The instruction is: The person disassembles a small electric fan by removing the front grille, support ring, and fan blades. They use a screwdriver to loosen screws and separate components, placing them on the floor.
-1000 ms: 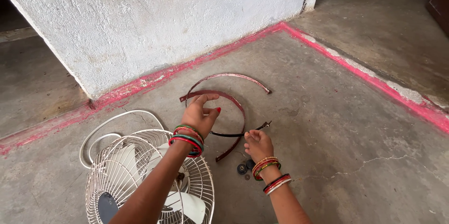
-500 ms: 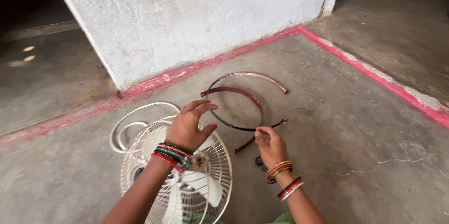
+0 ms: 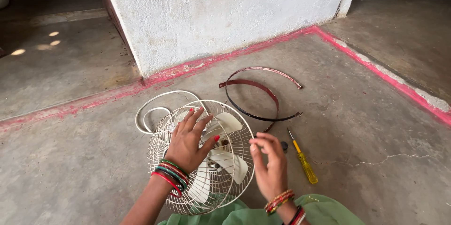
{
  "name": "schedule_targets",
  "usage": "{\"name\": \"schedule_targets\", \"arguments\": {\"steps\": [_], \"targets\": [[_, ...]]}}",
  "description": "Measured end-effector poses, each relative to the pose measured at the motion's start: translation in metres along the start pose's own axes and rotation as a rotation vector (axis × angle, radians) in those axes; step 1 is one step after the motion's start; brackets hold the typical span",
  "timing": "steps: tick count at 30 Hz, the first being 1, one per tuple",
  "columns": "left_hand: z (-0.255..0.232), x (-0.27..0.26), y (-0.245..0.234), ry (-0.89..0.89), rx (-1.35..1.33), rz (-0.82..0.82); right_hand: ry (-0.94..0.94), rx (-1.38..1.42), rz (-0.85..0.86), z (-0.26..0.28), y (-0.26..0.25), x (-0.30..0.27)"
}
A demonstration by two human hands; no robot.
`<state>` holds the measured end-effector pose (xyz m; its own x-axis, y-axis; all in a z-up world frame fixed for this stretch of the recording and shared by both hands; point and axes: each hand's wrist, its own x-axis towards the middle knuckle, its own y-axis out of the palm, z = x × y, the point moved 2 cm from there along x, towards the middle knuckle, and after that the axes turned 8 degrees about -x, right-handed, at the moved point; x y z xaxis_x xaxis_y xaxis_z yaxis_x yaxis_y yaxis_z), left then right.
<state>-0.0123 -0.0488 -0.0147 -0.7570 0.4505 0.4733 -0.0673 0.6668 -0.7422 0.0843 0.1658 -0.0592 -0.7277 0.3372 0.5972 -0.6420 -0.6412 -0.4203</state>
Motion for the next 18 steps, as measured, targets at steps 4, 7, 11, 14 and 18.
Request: {"name": "schedule_targets", "arguments": {"steps": [4,7,11,14,18], "targets": [[0.001,-0.019,-0.01,0.035,-0.039,-0.017,-0.043,-0.105,0.066,0.021,0.008,-0.025],[0.012,-0.04,-0.016,0.028,-0.039,-0.078,-0.105,-0.159,0.075,0.027,0.015,-0.034],[0.052,-0.077,-0.015,-0.123,-0.059,-0.168,-0.224,-0.248,0.047,0.034,0.029,-0.044],[0.098,-0.111,-0.008,-0.252,-0.05,-0.268,-0.242,-0.294,0.052,0.035,0.039,-0.048],[0.156,-0.138,0.023,-0.762,-0.282,-0.254,-0.236,-0.328,0.065,0.035,0.048,-0.047]]}}
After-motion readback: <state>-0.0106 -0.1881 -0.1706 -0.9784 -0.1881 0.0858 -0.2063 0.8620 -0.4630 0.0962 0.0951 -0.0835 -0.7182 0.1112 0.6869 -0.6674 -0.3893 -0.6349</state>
